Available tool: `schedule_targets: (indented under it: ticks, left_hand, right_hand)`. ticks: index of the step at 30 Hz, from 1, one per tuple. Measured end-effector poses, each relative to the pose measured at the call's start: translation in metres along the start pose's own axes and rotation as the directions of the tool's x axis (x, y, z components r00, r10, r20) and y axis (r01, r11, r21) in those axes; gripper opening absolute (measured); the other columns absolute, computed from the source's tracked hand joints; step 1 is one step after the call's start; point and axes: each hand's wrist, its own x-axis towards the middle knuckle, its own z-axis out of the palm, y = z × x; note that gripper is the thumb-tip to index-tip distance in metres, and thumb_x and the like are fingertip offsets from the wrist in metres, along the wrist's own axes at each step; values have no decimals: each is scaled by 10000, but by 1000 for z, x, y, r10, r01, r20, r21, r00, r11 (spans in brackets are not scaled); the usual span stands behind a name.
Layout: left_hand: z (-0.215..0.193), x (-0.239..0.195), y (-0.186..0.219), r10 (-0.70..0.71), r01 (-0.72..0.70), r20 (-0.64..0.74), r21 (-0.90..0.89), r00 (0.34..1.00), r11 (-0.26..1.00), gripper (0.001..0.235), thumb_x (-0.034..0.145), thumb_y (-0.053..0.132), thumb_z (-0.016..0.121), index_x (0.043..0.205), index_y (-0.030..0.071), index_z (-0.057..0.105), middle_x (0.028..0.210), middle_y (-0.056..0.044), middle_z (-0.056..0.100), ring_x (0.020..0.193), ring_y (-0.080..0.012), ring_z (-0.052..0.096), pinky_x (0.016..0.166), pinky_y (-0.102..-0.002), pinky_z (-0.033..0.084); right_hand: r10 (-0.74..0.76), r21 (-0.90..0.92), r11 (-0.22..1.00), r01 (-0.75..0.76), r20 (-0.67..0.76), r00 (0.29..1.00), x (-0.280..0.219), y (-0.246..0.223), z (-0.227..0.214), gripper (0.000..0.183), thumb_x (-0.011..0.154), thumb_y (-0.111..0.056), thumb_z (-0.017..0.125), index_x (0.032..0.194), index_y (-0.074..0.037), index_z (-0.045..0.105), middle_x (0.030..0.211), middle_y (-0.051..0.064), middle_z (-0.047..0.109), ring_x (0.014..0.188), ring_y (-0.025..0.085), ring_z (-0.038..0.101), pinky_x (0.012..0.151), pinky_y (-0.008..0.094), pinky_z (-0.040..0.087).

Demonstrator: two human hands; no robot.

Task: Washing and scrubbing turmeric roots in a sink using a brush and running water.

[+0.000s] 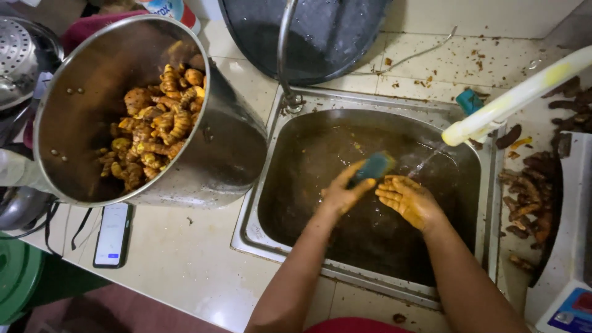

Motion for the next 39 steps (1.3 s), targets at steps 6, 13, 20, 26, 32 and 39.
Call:
schedule_targets:
  ticks: [6,13,20,26,32,39]
  left_hand:
    - [30,-13,-11,67,-30,111,-306,992,952,547,818,159,846,1333,107,669,1397,-224,605,1365,-319,500,1203,-458,335]
    - [-18,-15,34,-177,190,-70,309,982,932,476,784,515,801,1244,533,681,1201,39,752,1072,-260,716,1028,-306,498]
    - [12,-13,28,151,-165,88,184,985,969,458,837,315,796,1274,230,689,1202,-132,727,1217,-361,645,1060,-471,484]
    - [-36,22,-24,-7,25,-37,498,999,867,379,826,442,758,1185,354,675,1145,16,746,1155,-285,684,1012,-496,461]
    - [-19,-25,44,7,-1,-11,420,1000,908,302,827,383,772,1119,373,695,1114,79,752,1155,-218,692,959,-418,463]
    - [-62,-14,31,-224,275,-160,549,961,789,406,884,494,682,1261,345,668,1185,-27,754,1186,-303,677,985,-476,523]
  right_hand:
    - [-41,114,993,37,31,999,43,35,-50,85,982,-72,652,903,-104,657,851,113,659,790,243,630,728,341,531]
    - [63,293,950,-107,154,986,15,4,-21,130,1072,-302,539,1035,-177,541,803,-75,451,702,119,433,646,288,381]
    - [146,234,957,-175,135,980,15,11,-19,170,994,-182,505,831,-142,480,680,-40,401,588,125,367,589,304,342]
    - [69,211,971,-116,218,973,-1,-6,-13,226,1072,-346,528,975,-148,575,652,-104,322,533,84,306,542,266,305]
    - [59,146,985,-89,194,979,11,19,-7,189,1052,-288,557,918,-154,549,664,-93,329,561,83,340,564,246,318]
    - [-212,-139,967,211,9,977,-12,-4,3,121,1063,-79,571,1176,-73,613,1025,90,590,828,140,576,701,257,491]
